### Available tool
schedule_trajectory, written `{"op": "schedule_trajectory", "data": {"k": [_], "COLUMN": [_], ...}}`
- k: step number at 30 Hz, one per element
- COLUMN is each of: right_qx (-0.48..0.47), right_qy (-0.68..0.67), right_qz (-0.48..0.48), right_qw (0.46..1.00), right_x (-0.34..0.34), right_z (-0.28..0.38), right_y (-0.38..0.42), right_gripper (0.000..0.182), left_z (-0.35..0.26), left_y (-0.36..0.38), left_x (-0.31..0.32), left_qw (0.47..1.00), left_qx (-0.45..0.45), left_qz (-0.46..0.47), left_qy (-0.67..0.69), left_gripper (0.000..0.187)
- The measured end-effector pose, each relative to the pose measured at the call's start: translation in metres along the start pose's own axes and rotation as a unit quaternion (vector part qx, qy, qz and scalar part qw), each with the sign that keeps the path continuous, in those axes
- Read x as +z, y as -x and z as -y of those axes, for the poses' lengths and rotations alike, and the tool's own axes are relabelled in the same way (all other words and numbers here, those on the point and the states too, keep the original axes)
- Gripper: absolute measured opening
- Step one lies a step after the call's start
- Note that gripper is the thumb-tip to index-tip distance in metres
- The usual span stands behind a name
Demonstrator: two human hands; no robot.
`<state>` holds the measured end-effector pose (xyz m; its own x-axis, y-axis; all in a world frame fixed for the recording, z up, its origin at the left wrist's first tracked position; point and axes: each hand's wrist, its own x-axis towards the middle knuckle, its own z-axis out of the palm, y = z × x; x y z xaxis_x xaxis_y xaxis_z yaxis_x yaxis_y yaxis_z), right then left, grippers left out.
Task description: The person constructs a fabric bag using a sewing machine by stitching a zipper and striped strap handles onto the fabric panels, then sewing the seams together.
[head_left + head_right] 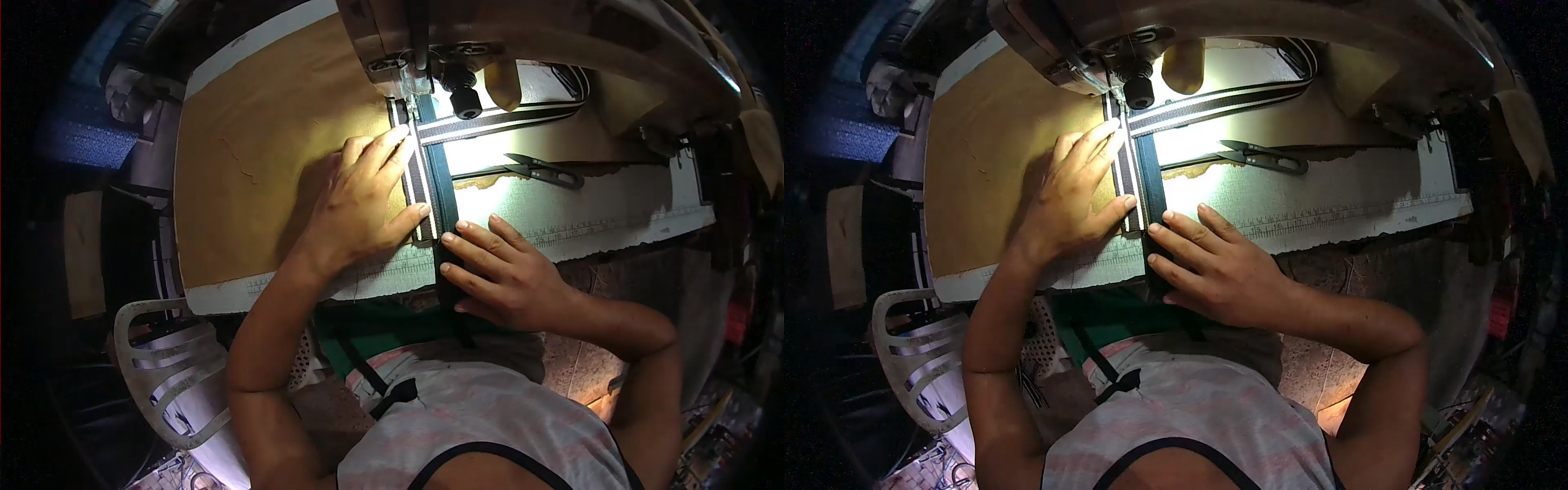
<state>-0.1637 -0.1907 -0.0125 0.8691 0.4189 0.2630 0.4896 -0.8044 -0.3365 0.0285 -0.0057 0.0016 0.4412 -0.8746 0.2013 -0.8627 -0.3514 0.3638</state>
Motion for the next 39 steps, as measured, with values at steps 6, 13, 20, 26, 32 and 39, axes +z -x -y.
{"op": "schedule_trajectory", "data": {"k": [6,13,20,26,32,39], "right_qx": [0.001,0.004,0.011,0.006,0.009,0.011], "right_qy": [-0.004,-0.005,-0.028,-0.021,-0.037,0.023], "right_qz": [-0.005,-0.006,-0.028,-0.045,-0.023,-0.029], "right_qw": [1.0,1.0,0.999,0.999,0.999,0.999], "right_x": [0.001,0.001,-0.001,0.002,-0.007,-0.036], "right_z": [0.0,0.001,0.002,0.002,-0.002,-0.052], "right_y": [0.0,0.0,-0.005,-0.004,-0.008,-0.046], "right_gripper": [0.046,0.046,0.044,0.043,0.05,0.063], "left_z": [-0.002,-0.005,-0.011,-0.007,-0.008,-0.01], "left_y": [0.0,0.001,-0.008,-0.004,-0.003,-0.001], "left_x": [0.001,-0.003,0.007,0.009,0.008,0.007], "left_qw": [1.0,1.0,0.998,0.998,0.998,0.998], "left_qx": [0.005,-0.005,-0.049,-0.029,-0.023,-0.013], "left_qz": [-0.022,0.007,-0.02,-0.032,-0.043,-0.038], "left_qy": [-0.019,-0.025,-0.032,-0.037,-0.03,-0.054], "left_gripper": [0.072,0.073,0.073,0.064,0.06,0.06]}}
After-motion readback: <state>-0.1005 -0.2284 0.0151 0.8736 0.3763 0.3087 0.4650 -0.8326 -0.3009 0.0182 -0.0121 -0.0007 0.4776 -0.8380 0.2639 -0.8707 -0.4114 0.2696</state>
